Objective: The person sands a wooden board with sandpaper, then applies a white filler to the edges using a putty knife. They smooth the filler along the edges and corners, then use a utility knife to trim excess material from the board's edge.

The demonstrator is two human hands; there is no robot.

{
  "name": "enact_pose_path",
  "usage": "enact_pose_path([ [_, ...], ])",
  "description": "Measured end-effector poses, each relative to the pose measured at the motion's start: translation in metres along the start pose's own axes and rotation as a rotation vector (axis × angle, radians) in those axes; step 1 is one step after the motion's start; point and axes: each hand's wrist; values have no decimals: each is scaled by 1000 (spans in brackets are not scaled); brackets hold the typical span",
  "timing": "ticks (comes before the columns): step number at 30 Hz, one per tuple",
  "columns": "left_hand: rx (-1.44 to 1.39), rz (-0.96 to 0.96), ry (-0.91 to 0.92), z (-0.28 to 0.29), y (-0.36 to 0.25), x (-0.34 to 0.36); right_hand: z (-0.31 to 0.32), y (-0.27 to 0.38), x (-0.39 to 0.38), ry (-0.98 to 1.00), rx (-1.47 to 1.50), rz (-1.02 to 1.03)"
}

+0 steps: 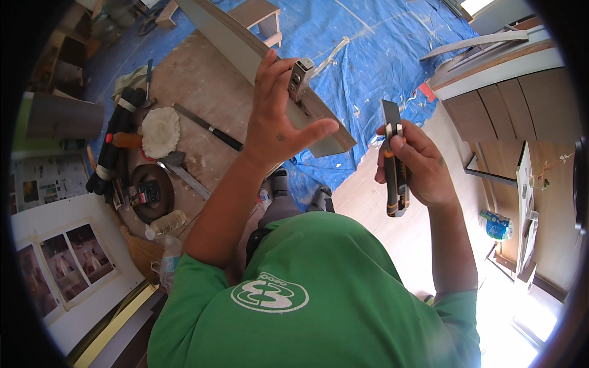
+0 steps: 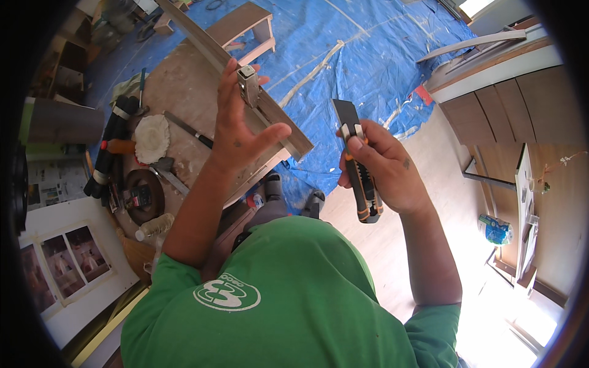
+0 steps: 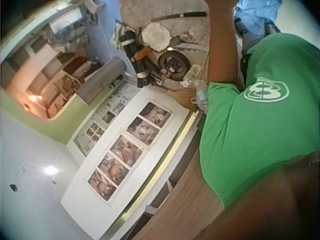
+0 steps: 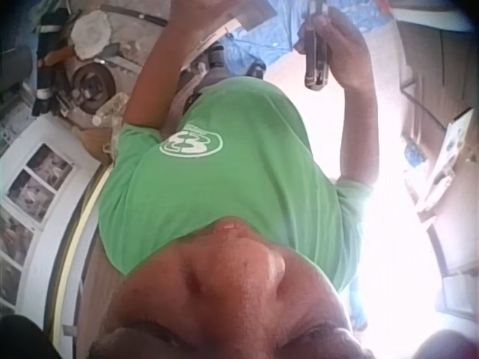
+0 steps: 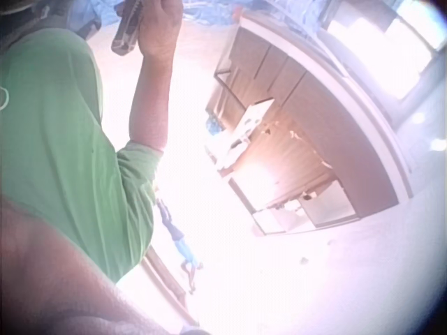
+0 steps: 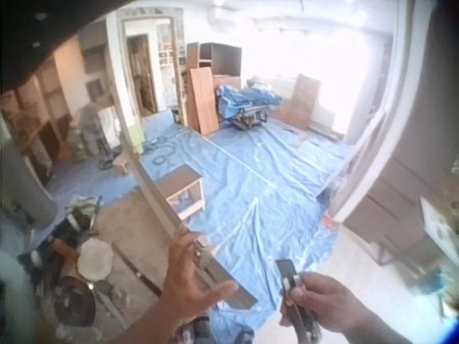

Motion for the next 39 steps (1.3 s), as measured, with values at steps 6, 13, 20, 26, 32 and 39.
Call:
enact_pose_path([
  [6,-3,-88,56,8,4,3,14,19,14,57,-344,59],
  [13,42,-126,39,5,8,1,10,38,26,232,-384,-44],
  [20,47,-126,25,3,9,3,3,60,27,221,-526,-175],
  [26,60,-128,48,0,10,4,6,61,39,261,-656,-117],
  [32,54,-123,40,-1,10,3,4,65,43,291,-562,-177],
  [39,68,-135,56,-1,12,2,0,75,46,315,-676,-215],
])
Point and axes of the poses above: each hand's wrist, its own x-axis towards the middle knuckle, its own z-axis out of the back of the hand, y = z × x, and after that the axes turned 13 degrees about -z, right-handed
